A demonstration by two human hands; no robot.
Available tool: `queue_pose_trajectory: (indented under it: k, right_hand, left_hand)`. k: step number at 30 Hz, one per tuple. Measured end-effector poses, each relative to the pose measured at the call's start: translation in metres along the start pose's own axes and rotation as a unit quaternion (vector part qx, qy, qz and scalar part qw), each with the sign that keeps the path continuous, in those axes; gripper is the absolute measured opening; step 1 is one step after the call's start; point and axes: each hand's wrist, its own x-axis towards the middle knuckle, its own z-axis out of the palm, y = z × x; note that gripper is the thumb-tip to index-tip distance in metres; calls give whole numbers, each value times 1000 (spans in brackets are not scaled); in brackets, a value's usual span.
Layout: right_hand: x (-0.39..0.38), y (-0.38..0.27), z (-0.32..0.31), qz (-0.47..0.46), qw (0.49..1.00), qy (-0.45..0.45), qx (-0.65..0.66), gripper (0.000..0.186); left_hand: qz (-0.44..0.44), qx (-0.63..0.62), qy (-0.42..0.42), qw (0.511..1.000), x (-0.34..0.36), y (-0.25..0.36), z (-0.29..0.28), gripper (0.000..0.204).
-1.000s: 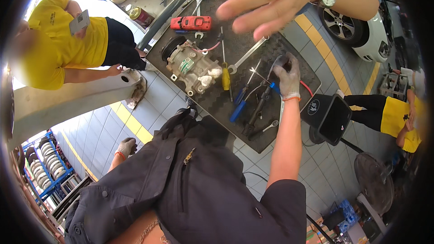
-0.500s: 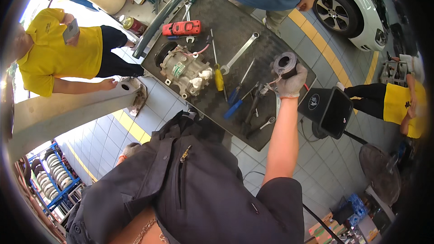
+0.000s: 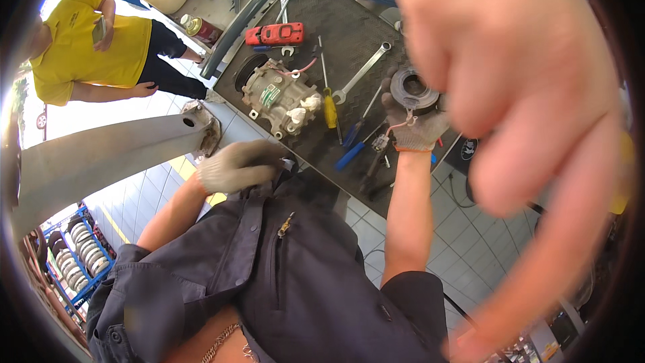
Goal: The person disassembles and reassembles a car part on a workbench, using a screwdriver and a power drill to remove and tighten screws. They handle the part with gloved hands, rotate it to access different sides, and place tools on the bench between actions.
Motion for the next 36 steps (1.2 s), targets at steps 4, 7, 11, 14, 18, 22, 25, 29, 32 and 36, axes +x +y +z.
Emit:
queue_pose_trajectory:
  k: [4, 7, 11, 14, 18, 22, 25, 29, 32, 36]
  right_hand:
    - [-5, 29, 6, 22, 993, -99, 56, 85]
    - [-6, 42, 3, 36, 984, -155, 82, 95]
    - [-4, 55, -5, 32, 978, -159, 130, 97]
    - [-5, 64, -6, 26, 970, -158, 185, 97]
    - [-10, 62, 0, 33, 975, -156, 157, 96]
    - [-10, 63, 4, 45, 966, -194, 165, 91]
    - [-8, 70, 1, 66, 970, -166, 168, 90]
    - [-8, 77, -7, 75, 974, -138, 165, 89]
    - [-8, 77, -8, 63, 977, -144, 145, 89]
    - [-9, 75, -4, 39, 985, -123, 115, 90]
  left_hand:
    - [-17, -158, 14, 987, 81, 68, 58, 59]
    - [-27, -261, -41, 964, 108, 78, 75, 51]
    - [-17, -257, -7, 966, 110, 69, 81, 41]
    - [32, -65, 62, 995, 103, 63, 76, 39]
    - [61, -40, 77, 994, 90, 61, 75, 39]
    - [109, -124, 61, 984, 78, 57, 74, 46]
    - [128, -154, 7, 980, 75, 49, 69, 52]
    - [168, -113, -23, 979, 72, 42, 65, 53]
    - [168, -142, -18, 975, 69, 41, 62, 56]
    - [129, -112, 5, 985, 68, 44, 58, 61]
